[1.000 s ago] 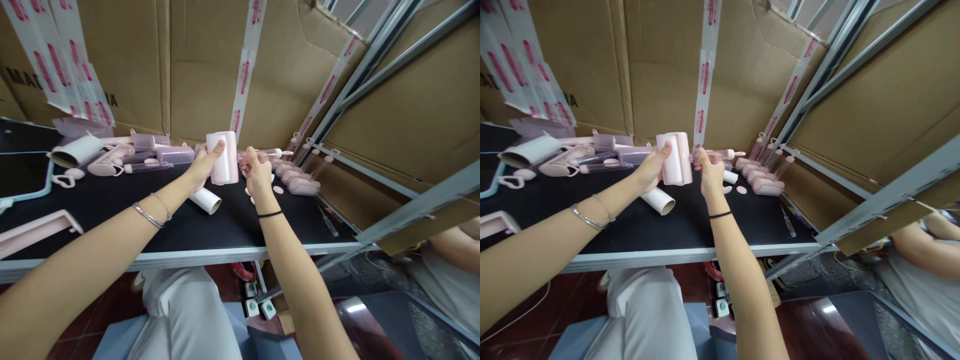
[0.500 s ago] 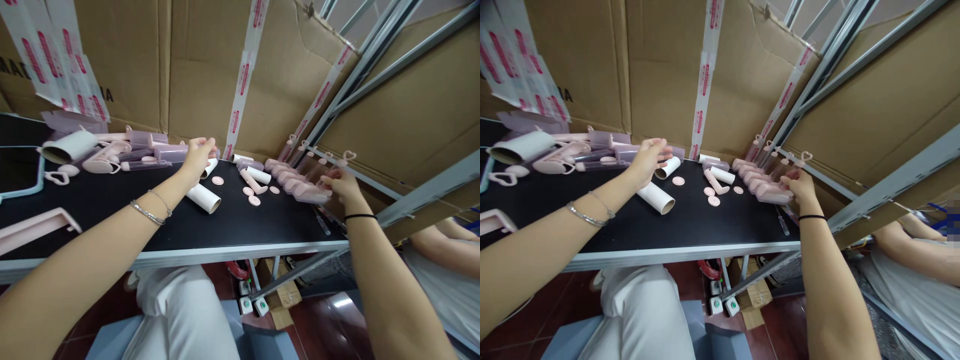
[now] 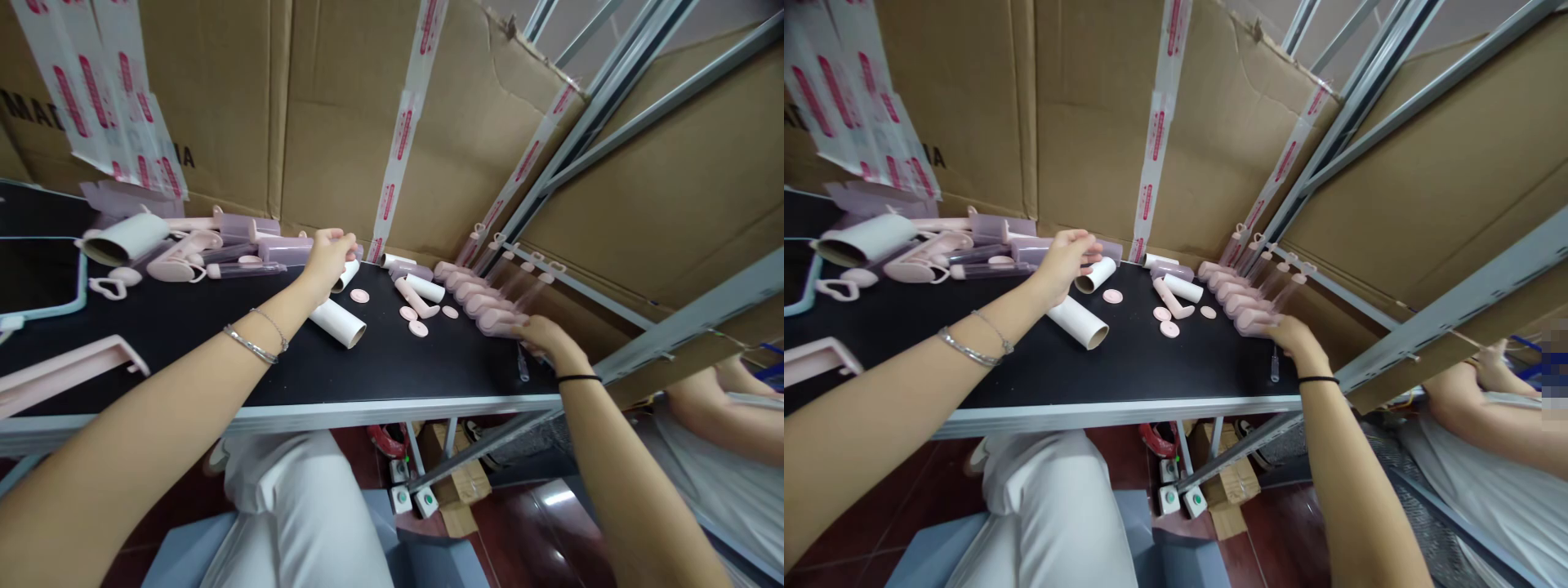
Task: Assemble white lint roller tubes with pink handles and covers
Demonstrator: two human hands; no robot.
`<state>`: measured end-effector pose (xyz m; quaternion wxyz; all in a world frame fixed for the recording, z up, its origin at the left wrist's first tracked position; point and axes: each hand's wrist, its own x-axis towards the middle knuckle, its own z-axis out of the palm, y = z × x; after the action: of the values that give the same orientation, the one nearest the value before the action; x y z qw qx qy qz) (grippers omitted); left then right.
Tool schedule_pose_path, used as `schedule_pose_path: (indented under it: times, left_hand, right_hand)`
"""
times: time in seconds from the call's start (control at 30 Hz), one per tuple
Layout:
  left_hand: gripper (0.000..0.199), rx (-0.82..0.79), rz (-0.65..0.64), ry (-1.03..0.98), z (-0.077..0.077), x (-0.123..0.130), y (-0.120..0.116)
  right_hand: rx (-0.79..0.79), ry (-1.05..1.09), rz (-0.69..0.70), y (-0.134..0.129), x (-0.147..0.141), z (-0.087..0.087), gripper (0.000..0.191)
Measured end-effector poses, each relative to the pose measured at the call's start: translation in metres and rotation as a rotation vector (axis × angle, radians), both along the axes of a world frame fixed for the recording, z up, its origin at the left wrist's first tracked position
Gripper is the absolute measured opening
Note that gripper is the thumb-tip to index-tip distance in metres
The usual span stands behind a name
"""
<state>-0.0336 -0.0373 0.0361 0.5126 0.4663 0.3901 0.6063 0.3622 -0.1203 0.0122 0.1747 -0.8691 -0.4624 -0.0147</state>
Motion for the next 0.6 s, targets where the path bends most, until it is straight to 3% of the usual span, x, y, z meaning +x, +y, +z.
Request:
schedule_pose_path:
  times: [0.1,0.27,0.37,0.43,0.5,0.6]
  left_hand:
    - [0.023,-0.003,-0.006,0.002,0.001,0.000,-0.002]
    - [0.024,0.004,-0.010,0.007,0.001,0.001,0.000]
    - [0.023,0.015,-0.008,0.026,0.000,0.002,0.001]
    - [0.022,0.025,-0.005,0.058,-0.001,0.003,0.002]
    - [0.021,0.042,-0.007,0.104,-0.003,0.004,0.004]
    - [0.021,0.088,0.001,0.194,-0.008,0.002,0.007]
  right_hand:
    - [-0.336,-0.145,-0.026,-0.009,-0.018,-0.016,0.019]
    - [-0.334,-0.273,-0.016,-0.029,-0.032,-0.029,0.025]
    - [-0.222,-0.415,0.050,-0.037,-0.048,-0.024,0.029]
    - [-0.084,-0.508,0.210,-0.031,-0.067,-0.019,0.028]
    - [0.009,-0.485,0.405,-0.013,-0.088,-0.014,0.024]
    - [0.083,-0.370,0.523,0.030,-0.109,-0.008,0.029]
